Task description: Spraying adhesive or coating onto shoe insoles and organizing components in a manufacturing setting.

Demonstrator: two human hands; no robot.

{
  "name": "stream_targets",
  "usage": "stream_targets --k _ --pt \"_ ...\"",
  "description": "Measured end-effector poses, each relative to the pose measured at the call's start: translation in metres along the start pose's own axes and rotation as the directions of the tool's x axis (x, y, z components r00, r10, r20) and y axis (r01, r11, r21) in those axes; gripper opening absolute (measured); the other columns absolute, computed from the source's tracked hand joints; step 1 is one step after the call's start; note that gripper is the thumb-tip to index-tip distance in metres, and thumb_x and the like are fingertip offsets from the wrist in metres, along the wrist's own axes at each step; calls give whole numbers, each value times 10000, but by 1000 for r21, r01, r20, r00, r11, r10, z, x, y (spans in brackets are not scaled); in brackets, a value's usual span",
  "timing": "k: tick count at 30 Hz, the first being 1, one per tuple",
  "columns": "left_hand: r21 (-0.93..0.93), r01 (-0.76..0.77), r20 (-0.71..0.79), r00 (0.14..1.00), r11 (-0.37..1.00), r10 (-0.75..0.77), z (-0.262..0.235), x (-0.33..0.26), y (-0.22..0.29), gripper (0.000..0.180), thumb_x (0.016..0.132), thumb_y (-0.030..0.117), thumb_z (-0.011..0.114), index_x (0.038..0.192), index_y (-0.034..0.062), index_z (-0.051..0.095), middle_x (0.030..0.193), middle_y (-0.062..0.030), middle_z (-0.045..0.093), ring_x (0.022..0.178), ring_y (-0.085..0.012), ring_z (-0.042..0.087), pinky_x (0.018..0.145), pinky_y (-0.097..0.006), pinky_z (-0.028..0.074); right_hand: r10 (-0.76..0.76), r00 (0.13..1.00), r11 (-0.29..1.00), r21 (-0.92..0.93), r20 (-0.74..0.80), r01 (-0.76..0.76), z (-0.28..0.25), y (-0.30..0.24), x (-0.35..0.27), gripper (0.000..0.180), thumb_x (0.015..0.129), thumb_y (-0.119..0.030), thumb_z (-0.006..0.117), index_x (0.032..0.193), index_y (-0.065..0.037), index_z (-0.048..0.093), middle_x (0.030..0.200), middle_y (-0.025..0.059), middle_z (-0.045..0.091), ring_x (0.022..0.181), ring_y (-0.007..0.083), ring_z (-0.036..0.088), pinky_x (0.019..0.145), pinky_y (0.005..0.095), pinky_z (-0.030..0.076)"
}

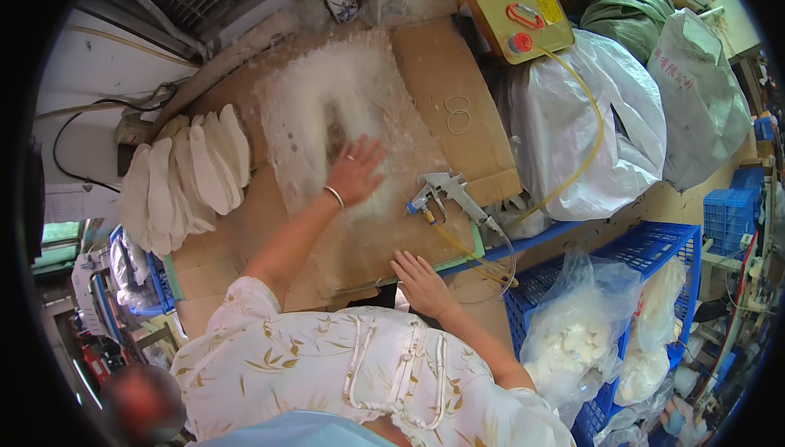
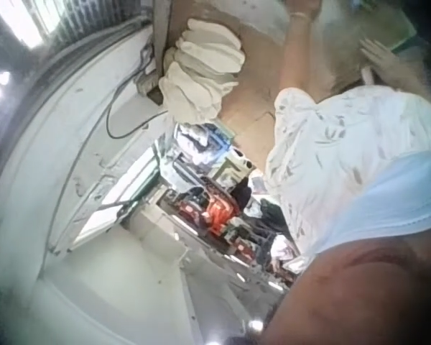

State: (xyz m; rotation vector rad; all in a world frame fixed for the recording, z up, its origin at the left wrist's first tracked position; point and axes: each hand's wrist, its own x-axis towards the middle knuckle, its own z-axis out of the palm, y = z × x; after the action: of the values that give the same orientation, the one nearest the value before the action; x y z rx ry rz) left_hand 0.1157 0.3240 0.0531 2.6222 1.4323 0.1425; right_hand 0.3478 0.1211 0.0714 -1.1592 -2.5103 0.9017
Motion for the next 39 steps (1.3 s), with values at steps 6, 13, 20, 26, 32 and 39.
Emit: stream_targets --k 6,13,20,26,32,39 --pt "131 -133 63 990 982 126 -32 85 -84 567 890 426 426 1385 172 316 1474 -58 225 1360 -283 174 1103 -472 132 24 1000 1000 -14 1 -24 8 -7 10 503 839 -176 521 1311 -45 403 1397 117 360 1294 270 331 1053 407 264" --pt "87 421 -151 901 903 -406 -26 57 -164 574 936 422 321 1427 146 211 1494 -86 152 1372 -293 124 1112 -441 96 100 995 994 -47 -9 -101 12 -13 10 512 823 -168 548 1309 -69 420 1400 103 364 1288 255 344 1053 405 263" --pt "64 498 -118 864 865 -489 -7 -24 -69 612 891 369 420 1405 83 251 1479 -146 177 1361 -341 150 1090 -495 132 116 993 989 -93 6 -115 13 -15 5 532 817 -161 557 1321 -77 406 1410 101 348 1290 258 340 1054 408 263" --pt "-19 52 -41 998 998 -52 -16 28 -30 576 874 403 444 1381 156 329 1447 -106 277 1353 -314 190 1089 -487 149 123 992 989 -86 14 -121 13 -20 10 537 818 -161 558 1323 -76 398 1410 98 345 1297 264 328 1063 414 253" --pt "51 516 -286 828 855 -482 -14 21 -117 539 876 375 451 1362 165 354 1468 -95 236 1344 -330 209 1078 -491 171 141 990 987 -75 4 -140 14 -19 11 541 820 -163 557 1329 -83 391 1416 90 338 1303 254 321 1071 409 241" --pt "-48 232 16 973 972 -231 6 -60 27 556 842 364 510 1350 174 388 1457 -100 258 1339 -345 212 1073 -522 164 131 991 989 -76 2 -130 14 -14 3 551 833 -176 545 1348 -93 368 1429 84 319 1314 249 300 1076 409 231"
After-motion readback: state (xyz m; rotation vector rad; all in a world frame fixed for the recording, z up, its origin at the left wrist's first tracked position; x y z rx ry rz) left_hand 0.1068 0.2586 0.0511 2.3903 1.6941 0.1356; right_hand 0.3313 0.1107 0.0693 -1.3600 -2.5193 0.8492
